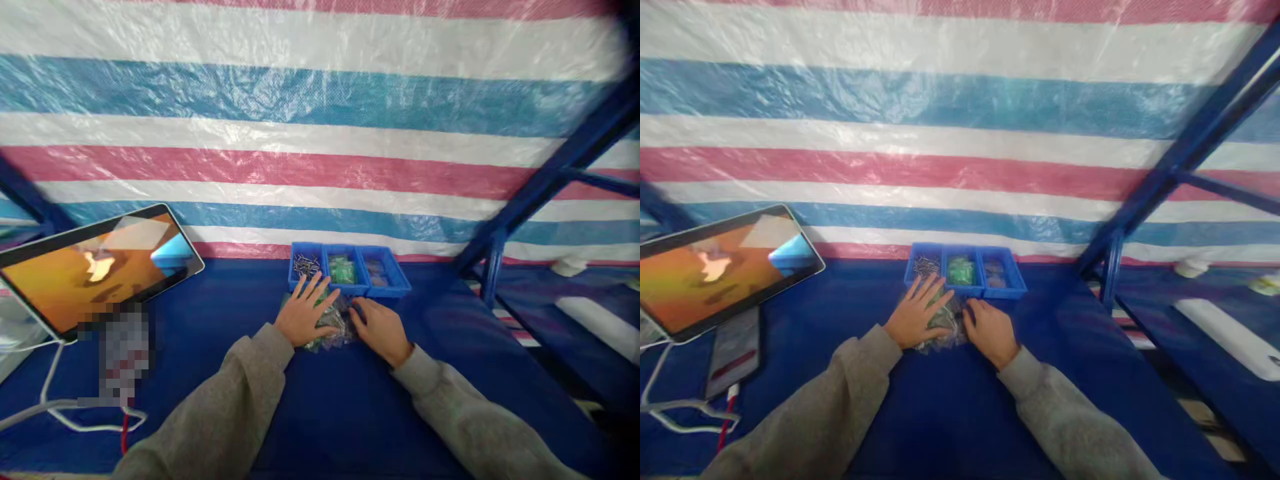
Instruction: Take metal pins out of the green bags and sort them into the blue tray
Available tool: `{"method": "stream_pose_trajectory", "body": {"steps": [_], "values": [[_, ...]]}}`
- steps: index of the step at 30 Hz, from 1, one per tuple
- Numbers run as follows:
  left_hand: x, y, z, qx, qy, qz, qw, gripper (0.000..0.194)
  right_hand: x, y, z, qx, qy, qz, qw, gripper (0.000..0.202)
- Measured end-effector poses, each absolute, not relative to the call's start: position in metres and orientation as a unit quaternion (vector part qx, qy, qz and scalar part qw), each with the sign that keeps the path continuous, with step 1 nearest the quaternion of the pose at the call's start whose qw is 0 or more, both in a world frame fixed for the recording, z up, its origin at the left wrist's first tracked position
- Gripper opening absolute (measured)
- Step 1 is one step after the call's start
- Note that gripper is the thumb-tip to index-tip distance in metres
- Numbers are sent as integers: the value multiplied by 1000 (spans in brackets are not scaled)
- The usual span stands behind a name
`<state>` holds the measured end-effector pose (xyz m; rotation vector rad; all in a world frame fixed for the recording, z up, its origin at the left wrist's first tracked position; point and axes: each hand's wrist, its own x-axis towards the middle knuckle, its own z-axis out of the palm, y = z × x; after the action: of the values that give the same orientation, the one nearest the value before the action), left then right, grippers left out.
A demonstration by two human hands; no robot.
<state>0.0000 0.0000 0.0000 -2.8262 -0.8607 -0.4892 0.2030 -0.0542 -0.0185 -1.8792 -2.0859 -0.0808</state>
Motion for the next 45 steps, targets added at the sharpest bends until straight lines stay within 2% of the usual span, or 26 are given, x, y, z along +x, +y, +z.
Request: {"method": "stream_pose_trajectory", "body": {"steps": [7,10,13,15,18,22,24,27,29,33,35,40,45], "values": [[2,2,-4,-930,-294,-211,61,65,198,-53,-21,-652,-733,-31,191,35],[-3,5,-2,-912,-308,-266,42,52,198,-53,-19,-647,-738,-31,190,39],[-10,7,2,-875,-367,-315,33,35,199,-52,-20,-641,-743,-25,191,34],[-16,6,7,-875,-382,-295,23,30,200,-51,-20,-639,-743,-18,199,30],[-27,2,18,-925,-328,-194,-8,37,202,-52,-20,-630,-744,-5,223,27],[-39,-7,27,-953,-285,-102,-26,59,208,-50,-11,-605,-742,-3,290,29],[-39,-10,28,-956,-281,-81,-26,63,215,-41,-2,-588,-738,-16,331,28],[-31,-13,27,-958,-276,-69,-20,62,228,-13,14,-573,-745,-28,341,27],[-22,-12,26,-960,-271,-67,-7,58,236,13,22,-558,-775,-14,297,34],[-7,-9,25,-964,-256,-73,24,48,237,64,27,-533,-834,59,126,71],[-3,-8,24,-962,-252,-95,38,45,231,82,24,-525,-845,85,48,82],[-6,-10,27,-936,-284,-192,81,32,214,99,16,-529,-842,87,-54,82],[-16,-9,29,-896,-368,-229,91,26,212,100,21,-541,-836,75,-48,75]]}}
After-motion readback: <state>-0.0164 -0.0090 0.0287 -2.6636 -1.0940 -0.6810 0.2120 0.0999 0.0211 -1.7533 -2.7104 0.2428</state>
